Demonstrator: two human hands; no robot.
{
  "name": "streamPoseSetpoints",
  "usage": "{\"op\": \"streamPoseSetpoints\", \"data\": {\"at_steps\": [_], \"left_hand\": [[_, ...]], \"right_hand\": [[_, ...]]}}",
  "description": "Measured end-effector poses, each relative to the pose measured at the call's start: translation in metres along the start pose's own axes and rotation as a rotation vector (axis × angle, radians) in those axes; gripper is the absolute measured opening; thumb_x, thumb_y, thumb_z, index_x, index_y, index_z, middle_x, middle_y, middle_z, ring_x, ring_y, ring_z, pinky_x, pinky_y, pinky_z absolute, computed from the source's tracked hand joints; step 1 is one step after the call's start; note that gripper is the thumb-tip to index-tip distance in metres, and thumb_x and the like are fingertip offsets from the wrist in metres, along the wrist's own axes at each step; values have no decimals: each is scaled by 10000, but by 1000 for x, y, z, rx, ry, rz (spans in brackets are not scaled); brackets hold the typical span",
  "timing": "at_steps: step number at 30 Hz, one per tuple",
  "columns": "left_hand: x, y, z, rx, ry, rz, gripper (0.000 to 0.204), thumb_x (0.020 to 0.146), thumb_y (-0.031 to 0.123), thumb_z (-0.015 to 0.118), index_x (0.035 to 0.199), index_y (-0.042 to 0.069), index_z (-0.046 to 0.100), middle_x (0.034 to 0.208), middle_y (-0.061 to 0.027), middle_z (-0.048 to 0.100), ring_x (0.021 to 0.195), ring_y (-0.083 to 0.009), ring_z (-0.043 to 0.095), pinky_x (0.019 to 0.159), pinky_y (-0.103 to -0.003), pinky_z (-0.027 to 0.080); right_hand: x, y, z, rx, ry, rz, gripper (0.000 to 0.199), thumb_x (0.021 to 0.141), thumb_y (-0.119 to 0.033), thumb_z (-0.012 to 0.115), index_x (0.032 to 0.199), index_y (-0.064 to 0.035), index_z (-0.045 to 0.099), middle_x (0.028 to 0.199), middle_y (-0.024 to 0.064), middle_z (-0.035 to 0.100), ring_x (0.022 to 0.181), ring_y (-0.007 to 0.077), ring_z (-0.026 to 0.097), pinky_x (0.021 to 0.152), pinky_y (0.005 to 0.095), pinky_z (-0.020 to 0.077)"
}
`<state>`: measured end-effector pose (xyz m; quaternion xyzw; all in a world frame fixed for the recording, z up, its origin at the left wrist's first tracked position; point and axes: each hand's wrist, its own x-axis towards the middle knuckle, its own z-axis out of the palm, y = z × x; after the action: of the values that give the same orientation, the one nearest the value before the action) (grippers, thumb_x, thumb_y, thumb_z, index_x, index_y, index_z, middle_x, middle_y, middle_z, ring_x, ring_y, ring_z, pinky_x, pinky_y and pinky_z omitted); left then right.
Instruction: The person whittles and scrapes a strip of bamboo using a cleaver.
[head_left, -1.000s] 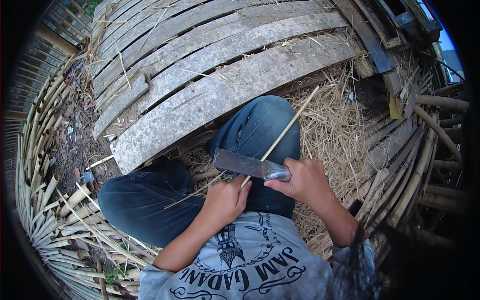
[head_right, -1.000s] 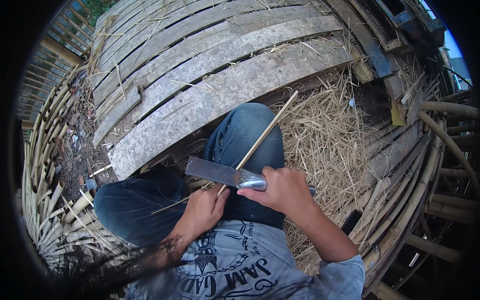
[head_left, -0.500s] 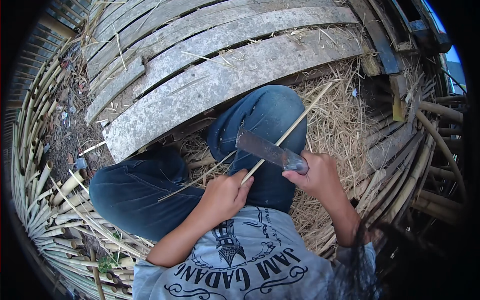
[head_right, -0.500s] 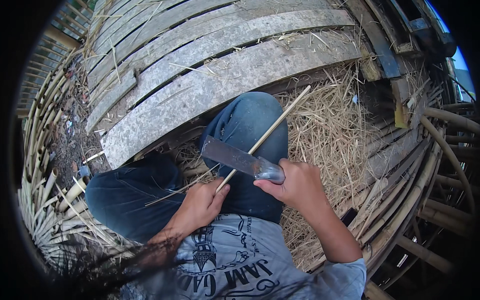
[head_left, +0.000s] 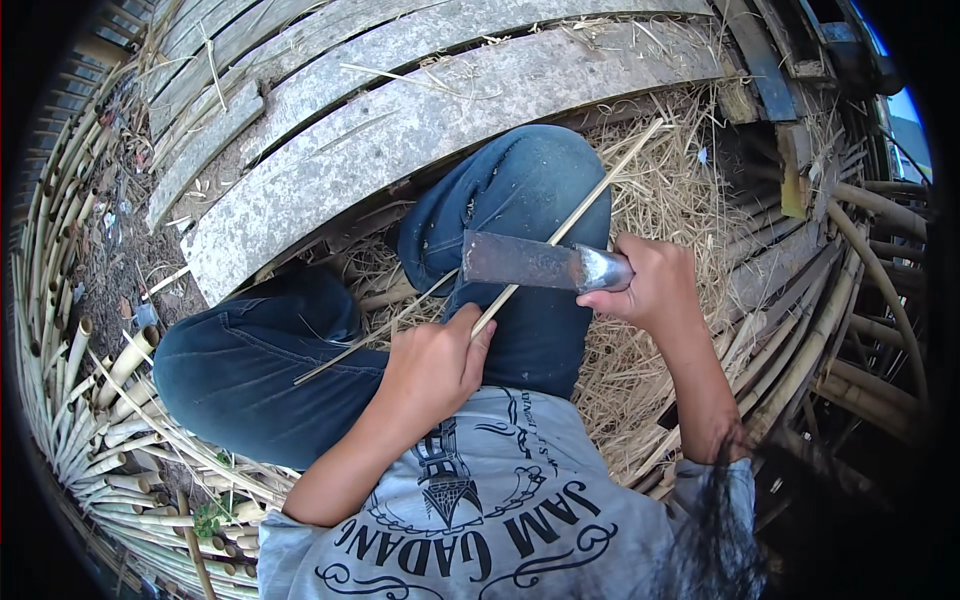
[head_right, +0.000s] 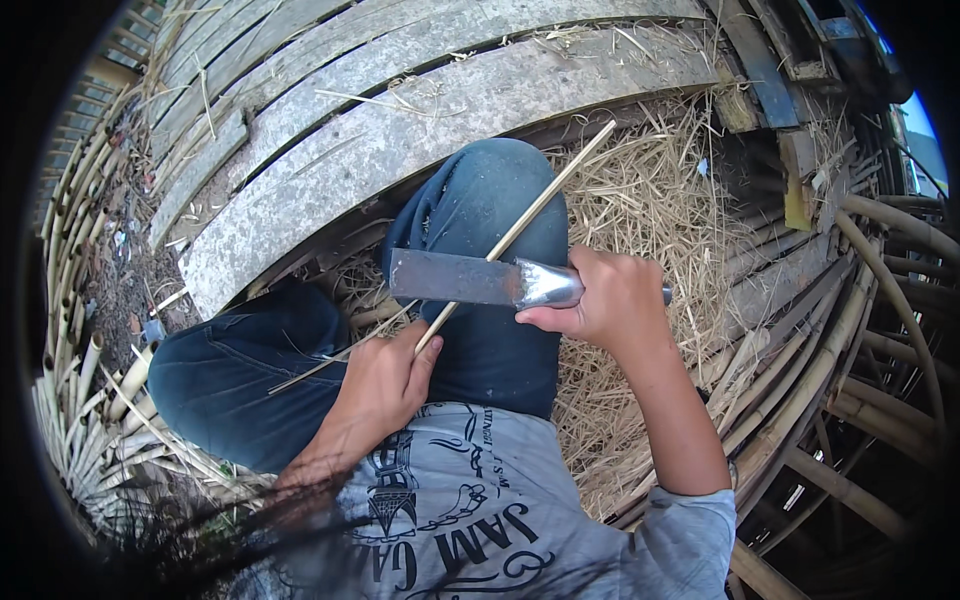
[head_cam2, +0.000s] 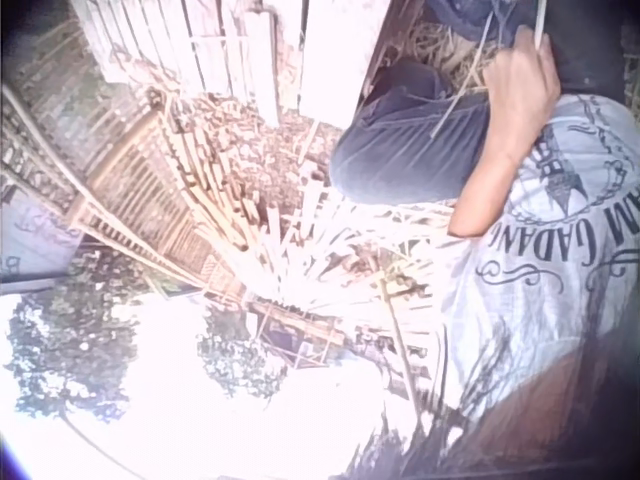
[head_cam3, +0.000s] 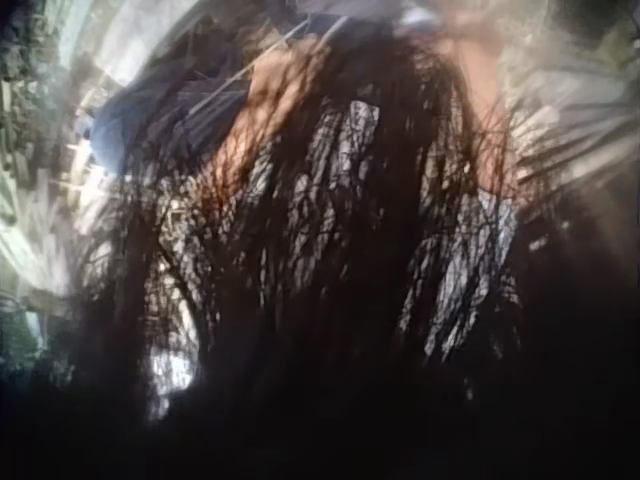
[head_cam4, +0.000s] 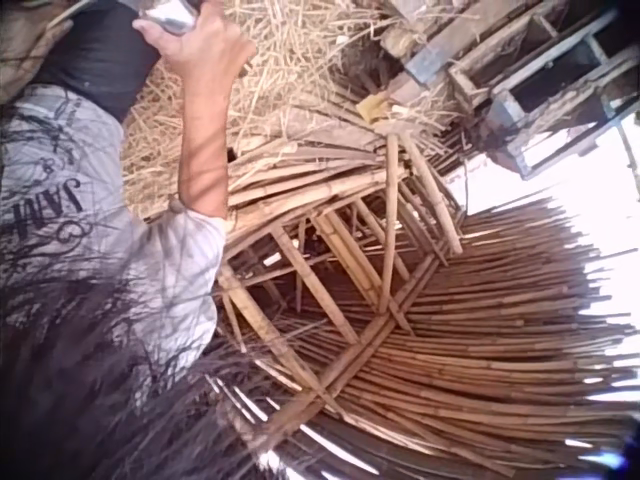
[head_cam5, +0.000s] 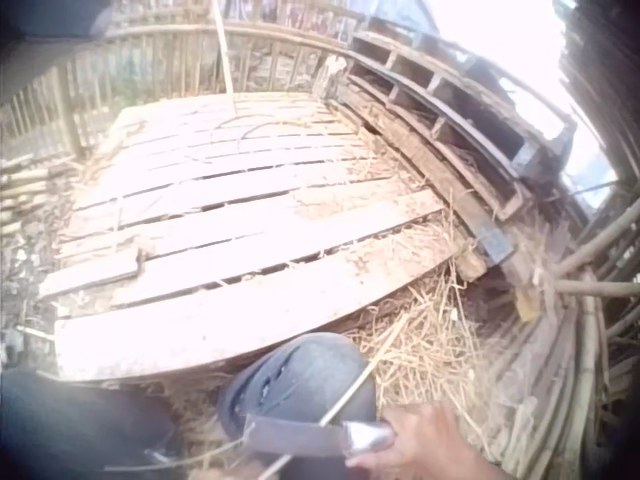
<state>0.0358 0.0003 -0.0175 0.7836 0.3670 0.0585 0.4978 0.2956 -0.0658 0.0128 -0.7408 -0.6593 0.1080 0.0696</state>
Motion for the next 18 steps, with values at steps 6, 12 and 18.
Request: {"op": "streamPoseSetpoints", "data": {"at_steps": [6,12,18], "left_hand": [[-2,0,0,1,-5,-11,215,951,179,532,822,7,533,582,-227,545,575,-448,569,528,-503,425],[-18,-12,-7,-51,-10,-1,190,939,193,542,845,28,556,561,-201,565,542,-413,588,506,-496,457],[-2,0,-2,-101,-73,-1,184,931,177,541,830,23,550,554,-205,553,539,-419,577,515,-503,452]], "right_hand": [[0,19,-10,-113,19,54,776,670,-807,612,654,-32,574,517,114,557,499,302,608,486,415,465],[-40,166,-100,-324,280,984,814,882,-677,464,797,120,606,701,272,594,694,435,593,704,494,455],[-75,108,-45,592,546,800,569,948,-516,516,600,-76,425,521,4,422,437,82,402,406,263,280]]}}
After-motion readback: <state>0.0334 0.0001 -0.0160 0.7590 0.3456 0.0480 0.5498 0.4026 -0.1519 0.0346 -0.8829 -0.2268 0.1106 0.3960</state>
